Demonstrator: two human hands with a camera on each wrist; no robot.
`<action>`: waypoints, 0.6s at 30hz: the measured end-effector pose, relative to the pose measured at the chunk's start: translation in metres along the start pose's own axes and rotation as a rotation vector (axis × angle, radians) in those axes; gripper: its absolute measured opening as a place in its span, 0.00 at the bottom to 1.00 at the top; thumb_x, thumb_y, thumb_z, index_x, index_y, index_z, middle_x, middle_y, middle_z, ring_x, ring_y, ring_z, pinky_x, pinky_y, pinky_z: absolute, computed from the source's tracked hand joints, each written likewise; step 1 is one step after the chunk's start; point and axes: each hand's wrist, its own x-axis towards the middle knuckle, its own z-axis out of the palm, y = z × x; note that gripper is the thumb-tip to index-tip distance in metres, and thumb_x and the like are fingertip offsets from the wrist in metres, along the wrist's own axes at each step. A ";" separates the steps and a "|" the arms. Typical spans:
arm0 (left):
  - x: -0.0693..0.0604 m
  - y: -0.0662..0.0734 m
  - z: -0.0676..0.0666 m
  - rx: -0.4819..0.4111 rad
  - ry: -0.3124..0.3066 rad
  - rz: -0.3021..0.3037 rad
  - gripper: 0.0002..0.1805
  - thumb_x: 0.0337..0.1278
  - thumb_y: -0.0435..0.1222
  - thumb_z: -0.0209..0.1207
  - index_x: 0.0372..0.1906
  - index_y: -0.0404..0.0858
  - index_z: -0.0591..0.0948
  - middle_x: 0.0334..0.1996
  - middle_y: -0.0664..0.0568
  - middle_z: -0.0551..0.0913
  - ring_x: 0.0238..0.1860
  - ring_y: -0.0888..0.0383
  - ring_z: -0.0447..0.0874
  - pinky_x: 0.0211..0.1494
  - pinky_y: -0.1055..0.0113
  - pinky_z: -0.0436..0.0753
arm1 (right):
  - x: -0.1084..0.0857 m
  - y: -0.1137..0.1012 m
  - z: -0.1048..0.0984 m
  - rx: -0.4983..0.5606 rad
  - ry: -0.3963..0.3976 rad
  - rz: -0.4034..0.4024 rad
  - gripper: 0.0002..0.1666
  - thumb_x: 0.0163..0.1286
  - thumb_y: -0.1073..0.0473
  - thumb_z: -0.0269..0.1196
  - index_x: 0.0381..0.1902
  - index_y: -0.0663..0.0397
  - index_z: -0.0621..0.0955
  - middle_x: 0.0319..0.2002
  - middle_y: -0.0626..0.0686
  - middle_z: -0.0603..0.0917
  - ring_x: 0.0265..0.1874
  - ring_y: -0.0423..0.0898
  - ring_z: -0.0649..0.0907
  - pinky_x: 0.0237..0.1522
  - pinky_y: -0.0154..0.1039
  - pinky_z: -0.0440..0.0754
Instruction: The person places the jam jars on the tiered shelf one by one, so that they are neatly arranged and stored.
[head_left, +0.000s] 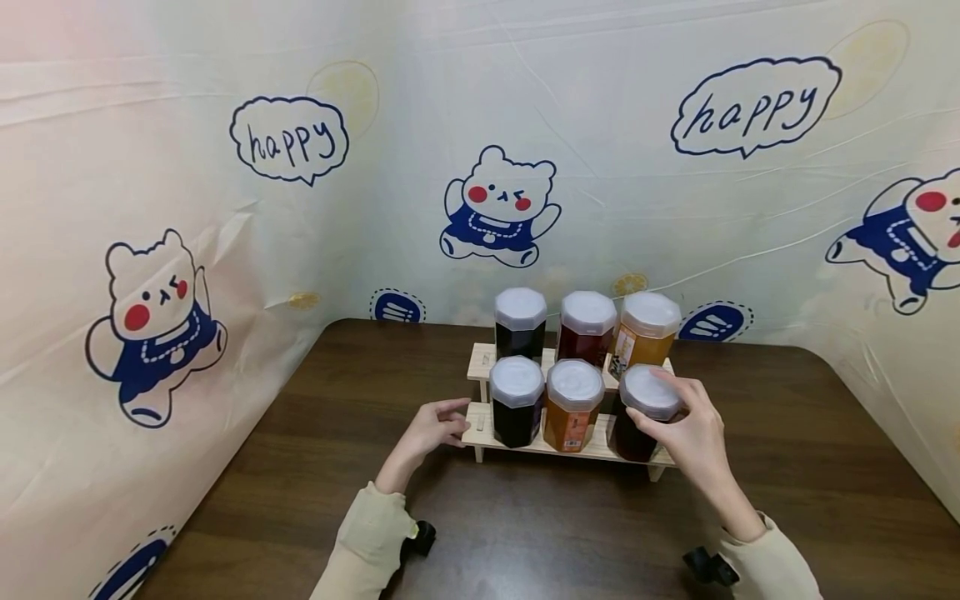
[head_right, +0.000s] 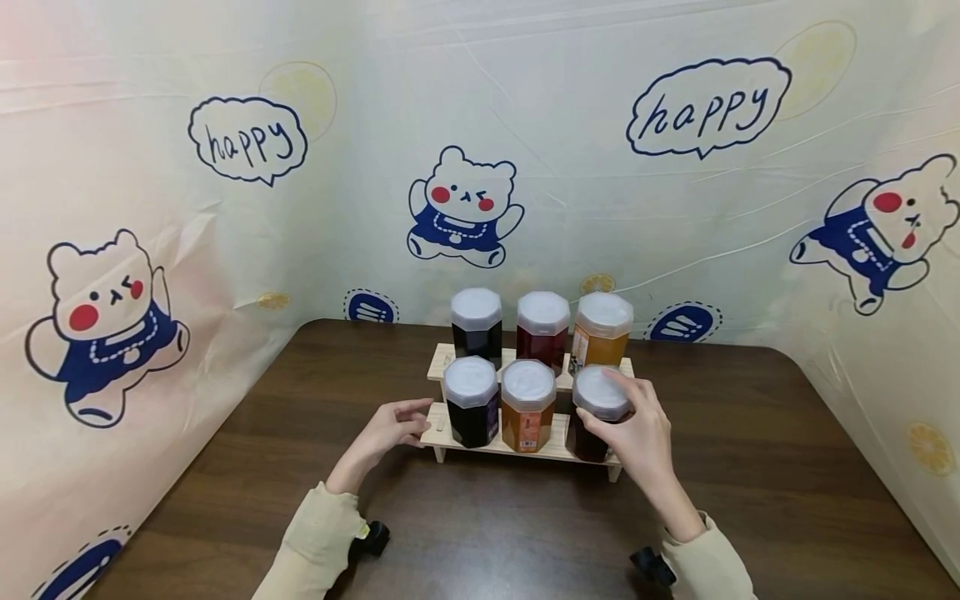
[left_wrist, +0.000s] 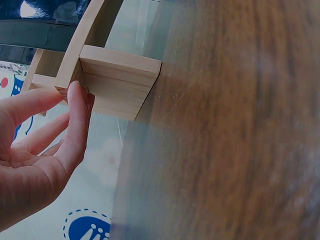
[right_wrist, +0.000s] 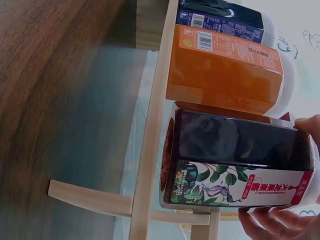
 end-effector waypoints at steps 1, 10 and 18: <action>0.000 0.000 0.000 0.001 0.000 -0.001 0.23 0.51 0.22 0.50 0.55 0.22 0.67 0.30 0.40 0.78 0.25 0.59 0.75 0.31 0.62 0.82 | 0.000 0.000 0.001 0.001 0.002 -0.005 0.34 0.36 0.63 0.74 0.47 0.54 0.78 0.38 0.54 0.75 0.36 0.46 0.74 0.31 0.28 0.67; 0.000 0.000 0.001 -0.003 0.005 -0.001 0.22 0.51 0.21 0.50 0.55 0.22 0.68 0.29 0.41 0.78 0.25 0.59 0.75 0.31 0.62 0.83 | 0.000 0.003 0.007 0.015 0.006 -0.017 0.34 0.36 0.63 0.74 0.47 0.55 0.78 0.38 0.55 0.75 0.34 0.45 0.74 0.30 0.23 0.66; 0.011 -0.016 -0.003 -0.022 0.003 0.008 0.23 0.50 0.21 0.51 0.55 0.23 0.68 0.28 0.42 0.78 0.24 0.59 0.74 0.29 0.63 0.82 | -0.001 0.001 0.010 0.012 0.005 -0.001 0.34 0.37 0.62 0.74 0.48 0.54 0.78 0.39 0.55 0.75 0.32 0.43 0.72 0.27 0.27 0.69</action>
